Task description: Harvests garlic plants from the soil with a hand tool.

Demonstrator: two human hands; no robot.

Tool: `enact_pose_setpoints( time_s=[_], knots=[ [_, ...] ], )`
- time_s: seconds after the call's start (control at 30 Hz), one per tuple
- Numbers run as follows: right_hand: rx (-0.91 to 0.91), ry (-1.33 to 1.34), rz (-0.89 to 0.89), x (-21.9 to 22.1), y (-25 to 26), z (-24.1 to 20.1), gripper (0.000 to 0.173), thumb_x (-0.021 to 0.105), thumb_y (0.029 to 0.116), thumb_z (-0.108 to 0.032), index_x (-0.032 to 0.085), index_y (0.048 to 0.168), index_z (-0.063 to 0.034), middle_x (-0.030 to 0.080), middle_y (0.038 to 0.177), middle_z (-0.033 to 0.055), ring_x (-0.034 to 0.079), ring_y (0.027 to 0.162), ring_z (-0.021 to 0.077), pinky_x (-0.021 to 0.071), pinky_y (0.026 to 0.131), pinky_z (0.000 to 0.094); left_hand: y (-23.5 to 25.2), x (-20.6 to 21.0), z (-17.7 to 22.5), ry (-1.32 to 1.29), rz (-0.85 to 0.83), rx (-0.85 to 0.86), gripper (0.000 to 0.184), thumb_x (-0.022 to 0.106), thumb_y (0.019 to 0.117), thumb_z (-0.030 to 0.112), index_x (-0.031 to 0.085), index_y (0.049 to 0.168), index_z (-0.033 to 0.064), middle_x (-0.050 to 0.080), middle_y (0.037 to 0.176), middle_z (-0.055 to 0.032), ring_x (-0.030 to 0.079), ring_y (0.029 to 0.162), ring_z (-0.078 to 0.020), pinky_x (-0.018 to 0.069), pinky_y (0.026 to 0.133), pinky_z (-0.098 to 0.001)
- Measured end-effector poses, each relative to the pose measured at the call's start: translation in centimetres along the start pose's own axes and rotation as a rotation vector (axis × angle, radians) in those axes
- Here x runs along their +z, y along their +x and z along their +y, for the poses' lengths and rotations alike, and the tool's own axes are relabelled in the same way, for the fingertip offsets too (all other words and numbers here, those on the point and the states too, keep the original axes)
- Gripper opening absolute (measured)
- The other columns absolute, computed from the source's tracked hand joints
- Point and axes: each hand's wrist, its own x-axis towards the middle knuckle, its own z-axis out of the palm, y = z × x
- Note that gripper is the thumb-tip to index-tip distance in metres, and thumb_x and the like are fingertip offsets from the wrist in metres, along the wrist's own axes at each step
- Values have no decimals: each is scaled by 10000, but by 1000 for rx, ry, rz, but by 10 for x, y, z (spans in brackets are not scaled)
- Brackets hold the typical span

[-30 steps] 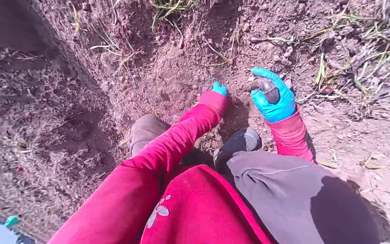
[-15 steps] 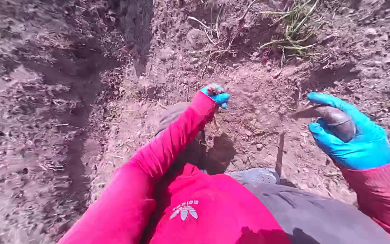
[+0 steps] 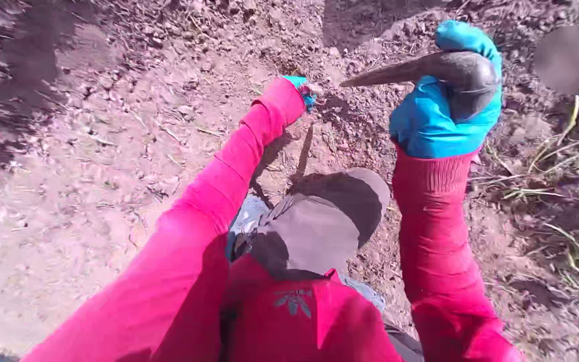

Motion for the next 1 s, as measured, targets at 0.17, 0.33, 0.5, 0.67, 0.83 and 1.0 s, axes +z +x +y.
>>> enact_pose_setpoints(
  time_s=[0.17, 0.33, 0.5, 0.67, 0.83, 1.0],
  knots=[
    [-37, 199, 180, 50, 10, -18, 434, 631, 909, 11, 593, 1341, -14, 719, 1123, 11, 678, 812, 50, 599, 711, 262, 59, 31, 69, 398, -206, 81, 346, 557, 1050, 254, 683, 1233, -12, 601, 1378, -269, 600, 1260, -460, 477, 1015, -683],
    [-323, 111, 304, -6, 24, -37, 245, 582, 954, 16, 691, 1158, -64, 691, 1248, 8, 664, 1134, 114, 569, 965, 317, 68, 45, 18, -319, -12, 18, 366, 627, 1015, 95, 612, 1359, -27, 600, 1380, -261, 590, 1295, -344, 454, 1116, -462],
    [-341, 131, 267, 6, 74, -56, 335, 629, 889, 52, 666, 1214, -15, 682, 1272, 24, 653, 1150, 101, 569, 960, 290, 87, -23, -18, -129, 100, -53, 320, 604, 1039, 267, 685, 1292, 88, 711, 1255, -171, 671, 1198, -326, 484, 1074, -577],
    [-261, 201, 256, 61, 110, -4, 254, 533, 983, 1, 636, 1212, 35, 673, 1157, 27, 633, 887, 0, 557, 753, 221, 141, -71, 13, 83, -224, -71, 452, 654, 1018, 332, 655, 1322, -3, 636, 1371, -227, 601, 1307, -333, 430, 1133, -534],
    [-236, 270, 286, 34, 99, -55, 274, 594, 901, 56, 678, 1143, -39, 703, 1190, 0, 685, 1001, 84, 596, 852, 275, 141, 21, 47, 134, -142, 95, 374, 560, 1048, 250, 640, 1362, 65, 612, 1414, -204, 568, 1333, -400, 441, 1101, -623],
    [-221, -7, 233, 8, 124, -34, 309, 572, 927, 25, 635, 1229, 38, 670, 1258, 58, 635, 1140, 58, 533, 988, 255, 135, -47, 27, -103, -11, 33, 455, 564, 1056, 144, 533, 1505, 82, 559, 1466, -248, 520, 1389, -394, 376, 1183, -521]
  ],
)
